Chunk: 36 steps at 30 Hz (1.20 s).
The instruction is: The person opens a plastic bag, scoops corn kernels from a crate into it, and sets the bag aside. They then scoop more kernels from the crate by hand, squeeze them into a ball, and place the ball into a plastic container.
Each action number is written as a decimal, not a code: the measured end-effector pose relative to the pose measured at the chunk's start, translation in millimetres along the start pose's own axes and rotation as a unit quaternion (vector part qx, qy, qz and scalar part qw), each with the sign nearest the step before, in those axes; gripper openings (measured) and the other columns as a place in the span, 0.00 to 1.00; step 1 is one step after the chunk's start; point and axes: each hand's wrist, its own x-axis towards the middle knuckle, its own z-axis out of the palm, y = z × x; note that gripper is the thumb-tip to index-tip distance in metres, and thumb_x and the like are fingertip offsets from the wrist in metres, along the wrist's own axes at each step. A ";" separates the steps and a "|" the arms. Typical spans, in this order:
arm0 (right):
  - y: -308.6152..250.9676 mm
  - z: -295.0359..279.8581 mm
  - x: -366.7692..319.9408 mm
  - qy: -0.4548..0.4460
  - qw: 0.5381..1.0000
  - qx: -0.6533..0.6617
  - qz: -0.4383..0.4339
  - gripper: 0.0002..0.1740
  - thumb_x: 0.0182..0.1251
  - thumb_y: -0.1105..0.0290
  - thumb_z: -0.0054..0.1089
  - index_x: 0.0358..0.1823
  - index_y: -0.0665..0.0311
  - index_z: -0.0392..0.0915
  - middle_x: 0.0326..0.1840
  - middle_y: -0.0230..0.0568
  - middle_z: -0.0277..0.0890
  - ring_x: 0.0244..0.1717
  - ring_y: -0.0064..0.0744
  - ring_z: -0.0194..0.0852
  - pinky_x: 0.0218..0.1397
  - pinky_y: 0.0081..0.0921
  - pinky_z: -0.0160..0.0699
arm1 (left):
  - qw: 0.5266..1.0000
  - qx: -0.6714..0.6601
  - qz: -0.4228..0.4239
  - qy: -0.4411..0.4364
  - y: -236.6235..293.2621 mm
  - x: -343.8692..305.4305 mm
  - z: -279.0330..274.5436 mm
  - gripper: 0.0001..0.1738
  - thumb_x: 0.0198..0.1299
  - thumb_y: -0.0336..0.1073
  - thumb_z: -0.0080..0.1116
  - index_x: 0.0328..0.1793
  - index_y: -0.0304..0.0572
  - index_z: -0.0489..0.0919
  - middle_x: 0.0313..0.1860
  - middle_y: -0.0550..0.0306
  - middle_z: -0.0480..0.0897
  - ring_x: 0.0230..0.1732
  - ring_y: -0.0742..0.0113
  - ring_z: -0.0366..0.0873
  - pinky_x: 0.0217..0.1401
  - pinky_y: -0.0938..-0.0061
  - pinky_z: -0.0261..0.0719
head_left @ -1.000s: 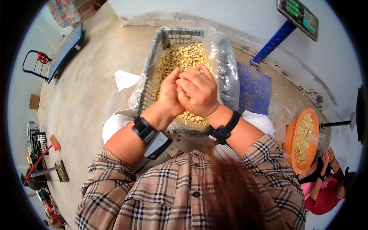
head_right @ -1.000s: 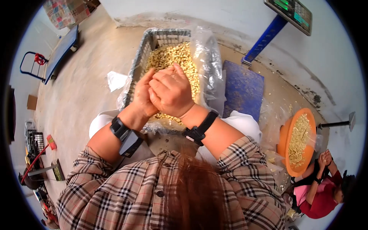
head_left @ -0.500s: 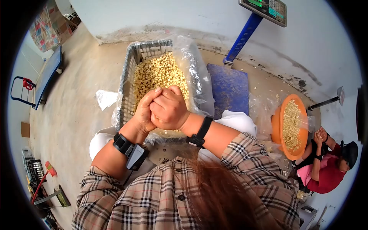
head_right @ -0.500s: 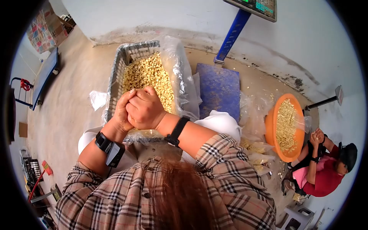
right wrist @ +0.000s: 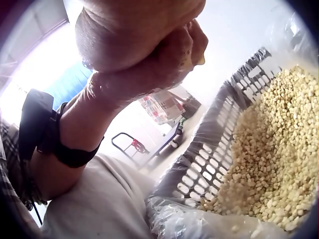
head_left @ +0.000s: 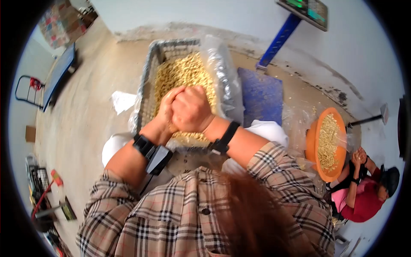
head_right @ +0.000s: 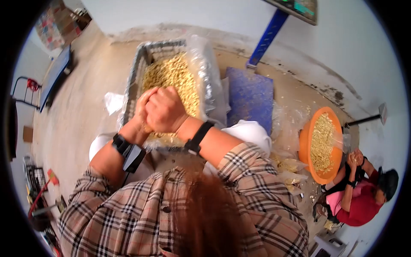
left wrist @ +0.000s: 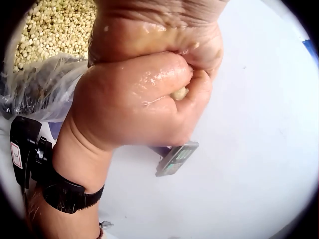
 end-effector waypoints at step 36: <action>10.1 23.2 -6.5 0.008 1.000 0.006 -0.025 0.05 0.32 0.72 0.52 0.13 0.59 0.64 0.17 0.34 0.63 0.22 0.37 0.62 0.27 0.32 0.56 | 0.993 0.000 0.105 -0.053 -8.4 16.8 -17.6 0.15 0.60 0.47 0.49 0.33 0.45 0.77 0.31 0.56 0.80 0.34 0.64 0.78 0.41 0.68 0.77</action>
